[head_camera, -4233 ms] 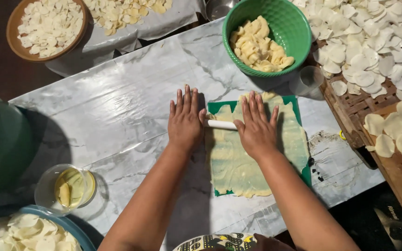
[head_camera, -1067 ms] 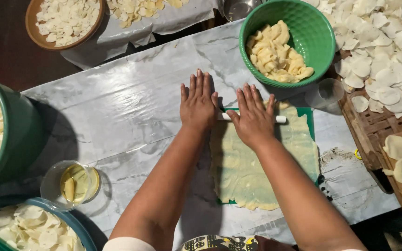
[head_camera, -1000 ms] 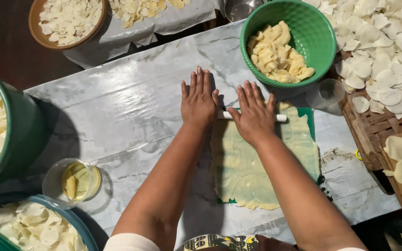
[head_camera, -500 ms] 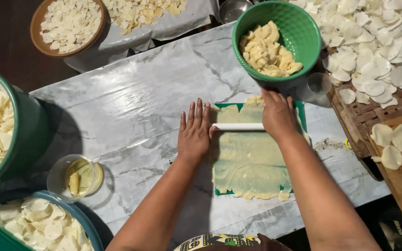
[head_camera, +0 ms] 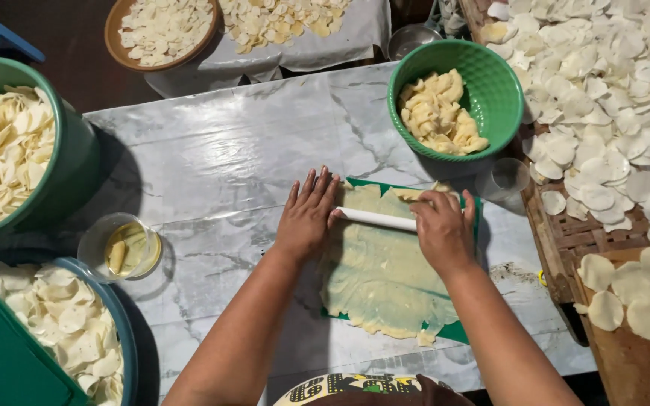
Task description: Rolling out small portions of dough into thin sheets using a rolling pin on a silicone mat
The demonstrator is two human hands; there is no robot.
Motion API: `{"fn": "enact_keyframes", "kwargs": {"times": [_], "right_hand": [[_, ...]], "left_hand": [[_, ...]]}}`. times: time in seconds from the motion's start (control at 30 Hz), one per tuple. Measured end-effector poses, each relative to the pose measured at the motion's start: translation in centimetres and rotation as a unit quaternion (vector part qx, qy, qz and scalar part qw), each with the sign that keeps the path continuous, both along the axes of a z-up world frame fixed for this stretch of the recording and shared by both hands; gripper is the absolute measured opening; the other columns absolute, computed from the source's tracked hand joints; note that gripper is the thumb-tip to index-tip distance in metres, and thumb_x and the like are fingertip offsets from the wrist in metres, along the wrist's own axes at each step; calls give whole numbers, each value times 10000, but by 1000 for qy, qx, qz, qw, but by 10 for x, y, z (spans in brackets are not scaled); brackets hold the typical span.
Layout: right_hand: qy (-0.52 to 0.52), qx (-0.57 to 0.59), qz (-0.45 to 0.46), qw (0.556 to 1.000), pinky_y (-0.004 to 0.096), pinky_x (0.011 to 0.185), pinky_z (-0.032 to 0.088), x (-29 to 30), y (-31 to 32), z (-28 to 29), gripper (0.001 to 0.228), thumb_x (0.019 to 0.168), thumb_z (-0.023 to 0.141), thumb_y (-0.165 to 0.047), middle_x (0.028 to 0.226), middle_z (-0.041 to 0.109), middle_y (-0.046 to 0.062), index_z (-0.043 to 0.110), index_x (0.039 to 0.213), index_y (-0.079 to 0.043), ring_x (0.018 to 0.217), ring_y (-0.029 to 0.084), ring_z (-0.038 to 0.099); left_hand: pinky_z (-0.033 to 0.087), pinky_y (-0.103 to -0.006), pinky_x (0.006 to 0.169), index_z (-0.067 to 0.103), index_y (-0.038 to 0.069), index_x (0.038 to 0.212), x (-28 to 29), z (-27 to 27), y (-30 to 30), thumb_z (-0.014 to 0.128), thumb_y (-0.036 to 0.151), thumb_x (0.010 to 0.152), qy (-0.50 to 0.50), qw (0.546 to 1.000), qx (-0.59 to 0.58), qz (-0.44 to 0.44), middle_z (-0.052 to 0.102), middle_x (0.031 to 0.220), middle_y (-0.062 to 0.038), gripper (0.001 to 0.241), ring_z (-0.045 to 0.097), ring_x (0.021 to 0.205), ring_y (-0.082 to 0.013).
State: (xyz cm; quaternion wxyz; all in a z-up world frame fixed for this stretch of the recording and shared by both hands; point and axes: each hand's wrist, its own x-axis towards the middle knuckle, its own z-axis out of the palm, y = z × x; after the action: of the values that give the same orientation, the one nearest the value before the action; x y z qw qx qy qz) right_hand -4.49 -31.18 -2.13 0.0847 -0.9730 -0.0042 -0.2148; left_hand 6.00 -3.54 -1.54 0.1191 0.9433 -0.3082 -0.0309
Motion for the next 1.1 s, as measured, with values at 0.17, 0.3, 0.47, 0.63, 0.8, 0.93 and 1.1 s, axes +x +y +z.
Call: {"fn": "enact_keyframes", "kwargs": {"times": [0.17, 0.3, 0.47, 0.63, 0.8, 0.93, 1.1], "right_hand": [[36, -38, 44, 998, 552, 1135, 326, -22, 5, -1, 273, 921, 648, -405, 1138, 588, -37, 660, 1164, -282, 1131, 168, 600], [45, -38, 74, 996, 468, 1072, 387, -15, -17, -12, 273, 943, 611, -332, 1045, 573, -48, 631, 1209, -272, 1050, 170, 605], [14, 12, 83, 996, 410, 866, 451, 18, -48, -10, 377, 979, 531, -138, 1091, 569, 22, 595, 1343, -212, 1007, 249, 594], [104, -5, 32, 994, 566, 1047, 318, 19, -29, 5, 487, 1018, 505, -340, 1381, 567, 127, 501, 1459, -133, 1257, 333, 555], [251, 49, -62, 965, 735, 1191, 163, 24, -17, 1, 705, 1066, 341, -563, 1584, 439, 136, 282, 1629, -142, 1418, 368, 442], [227, -3, -78, 971, 705, 1220, -16, -5, 0, 12, 746, 1046, 366, -555, 1660, 352, 135, 290, 1628, -96, 1544, 348, 266], [269, -21, -113, 956, 729, 1217, -58, 15, -3, -3, 822, 1013, 334, -647, 1662, 348, 114, 234, 1647, -134, 1542, 327, 282]], "left_hand": [[103, -506, 1279, 226, 270, 1648, 1, -4, 1, 345, 565, 1047, 21, 1000, 5, 6, 210, 1717, -46, 680, 146, 1590, -275], [94, -557, 1267, 258, 253, 1639, 1, 18, -10, 301, 575, 1063, 23, 1000, 19, 9, 210, 1715, -68, 661, 135, 1588, -301], [119, -557, 1264, 262, 244, 1639, 18, 16, -37, 249, 543, 1090, 28, 1000, 8, 11, 211, 1715, -72, 626, 171, 1584, -285], [147, -528, 1270, 226, 225, 1649, 25, -3, -48, 267, 507, 1091, 21, 999, 23, 16, 178, 1725, -84, 626, 145, 1591, -290], [162, -506, 1269, 232, 212, 1647, 24, 1, -55, 267, 520, 1092, -2, 999, 26, 27, 184, 1720, -96, 636, 152, 1587, -301], [133, -500, 1263, 167, 216, 1665, -3, 9, -48, 274, 502, 1078, 1, 999, 32, 28, 144, 1729, -101, 662, 117, 1587, -308], [179, -494, 1254, 218, 210, 1652, 14, -12, -55, 275, 503, 1081, -11, 999, 16, 36, 171, 1725, -98, 645, 152, 1586, -304]]}}
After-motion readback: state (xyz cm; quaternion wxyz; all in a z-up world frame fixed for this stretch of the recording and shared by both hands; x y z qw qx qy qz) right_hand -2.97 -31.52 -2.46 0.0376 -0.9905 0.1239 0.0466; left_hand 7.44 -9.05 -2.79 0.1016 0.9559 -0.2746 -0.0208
